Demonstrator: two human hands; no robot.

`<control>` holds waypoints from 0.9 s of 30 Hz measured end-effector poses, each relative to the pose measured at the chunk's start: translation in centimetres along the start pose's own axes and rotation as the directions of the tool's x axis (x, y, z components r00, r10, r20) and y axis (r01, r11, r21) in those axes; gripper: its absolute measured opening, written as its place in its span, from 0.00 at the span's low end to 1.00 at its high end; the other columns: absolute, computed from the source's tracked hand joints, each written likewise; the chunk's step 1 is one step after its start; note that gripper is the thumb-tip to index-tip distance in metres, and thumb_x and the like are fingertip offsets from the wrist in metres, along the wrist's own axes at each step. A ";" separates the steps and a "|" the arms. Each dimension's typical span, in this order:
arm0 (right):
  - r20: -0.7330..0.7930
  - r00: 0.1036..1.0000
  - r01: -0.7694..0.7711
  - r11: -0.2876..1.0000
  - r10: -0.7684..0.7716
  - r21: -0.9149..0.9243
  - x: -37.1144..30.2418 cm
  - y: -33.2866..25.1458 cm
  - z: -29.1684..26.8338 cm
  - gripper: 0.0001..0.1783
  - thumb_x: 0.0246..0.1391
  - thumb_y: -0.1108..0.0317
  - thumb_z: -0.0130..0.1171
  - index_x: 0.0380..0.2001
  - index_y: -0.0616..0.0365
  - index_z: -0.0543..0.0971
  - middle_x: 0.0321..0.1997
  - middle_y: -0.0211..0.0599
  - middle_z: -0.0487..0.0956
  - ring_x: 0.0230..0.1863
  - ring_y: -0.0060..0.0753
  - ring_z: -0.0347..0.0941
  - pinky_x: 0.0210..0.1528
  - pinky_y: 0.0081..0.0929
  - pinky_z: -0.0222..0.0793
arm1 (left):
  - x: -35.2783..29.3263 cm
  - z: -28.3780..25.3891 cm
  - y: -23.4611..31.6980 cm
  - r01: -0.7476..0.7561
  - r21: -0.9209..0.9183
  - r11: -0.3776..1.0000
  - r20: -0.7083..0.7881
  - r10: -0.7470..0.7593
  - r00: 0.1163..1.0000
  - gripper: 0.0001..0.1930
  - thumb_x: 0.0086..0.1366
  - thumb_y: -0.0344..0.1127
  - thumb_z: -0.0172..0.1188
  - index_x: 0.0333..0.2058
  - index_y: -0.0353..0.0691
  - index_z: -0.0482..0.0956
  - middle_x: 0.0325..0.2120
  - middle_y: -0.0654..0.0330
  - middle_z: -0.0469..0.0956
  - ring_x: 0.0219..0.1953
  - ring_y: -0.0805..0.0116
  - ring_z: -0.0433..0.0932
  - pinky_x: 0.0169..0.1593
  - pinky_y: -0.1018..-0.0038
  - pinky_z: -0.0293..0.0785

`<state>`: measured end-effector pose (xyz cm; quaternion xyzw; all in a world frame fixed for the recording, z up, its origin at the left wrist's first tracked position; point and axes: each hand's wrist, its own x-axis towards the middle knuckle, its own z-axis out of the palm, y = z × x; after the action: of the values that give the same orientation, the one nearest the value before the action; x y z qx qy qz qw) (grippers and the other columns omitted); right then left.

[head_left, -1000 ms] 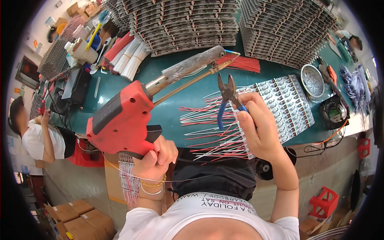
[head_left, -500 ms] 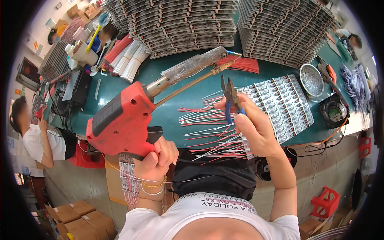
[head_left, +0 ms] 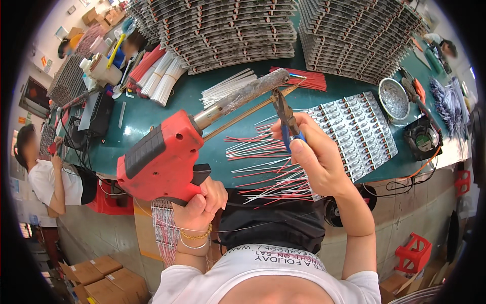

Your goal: The person uses a soldering iron to attach red and white wires to a grid of electronic components on a workbench. They pick up individual wires, apply the soldering iron to the connection points, and occasionally use pliers to adjust the wires.

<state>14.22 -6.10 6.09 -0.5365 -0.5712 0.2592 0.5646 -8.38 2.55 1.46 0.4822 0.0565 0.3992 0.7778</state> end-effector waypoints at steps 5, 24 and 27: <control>0.002 1.000 0.024 1.000 -0.024 -0.005 0.0 0.3 0.1 0.10 0.57 0.72 0.48 0.26 0.70 0.69 0.42 0.45 0.71 0.35 0.30 0.66 0.38 0.24 0.63 | -0.3 -0.1 -0.4 -0.029 0.092 0.995 -0.042 0.033 0.999 0.08 0.63 0.37 0.46 0.29 0.39 0.63 0.15 0.63 0.60 0.15 0.67 0.59 0.23 0.70 0.59; -0.013 0.996 0.088 0.995 -0.088 -0.042 -0.2 0.6 0.0 0.09 0.56 0.73 0.49 0.27 0.70 0.69 0.41 0.47 0.71 0.37 0.37 0.67 0.40 0.26 0.64 | 0.3 1.8 -0.1 -0.085 0.298 0.951 -0.125 0.127 0.984 0.13 0.63 0.34 0.49 0.20 0.40 0.61 0.14 0.63 0.57 0.14 0.68 0.58 0.20 0.71 0.58; -0.011 0.995 0.095 0.994 -0.096 -0.049 -0.3 0.7 0.0 0.09 0.56 0.73 0.50 0.27 0.70 0.69 0.41 0.47 0.71 0.36 0.37 0.67 0.40 0.27 0.64 | 0.3 1.8 -0.4 -0.110 0.321 0.941 -0.133 0.160 0.978 0.13 0.63 0.34 0.50 0.21 0.40 0.61 0.14 0.63 0.58 0.14 0.68 0.58 0.20 0.71 0.58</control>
<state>14.40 -6.14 5.39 -0.5237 -0.5984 0.2145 0.5672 -7.14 1.40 2.20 0.5688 0.1467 0.4745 0.6556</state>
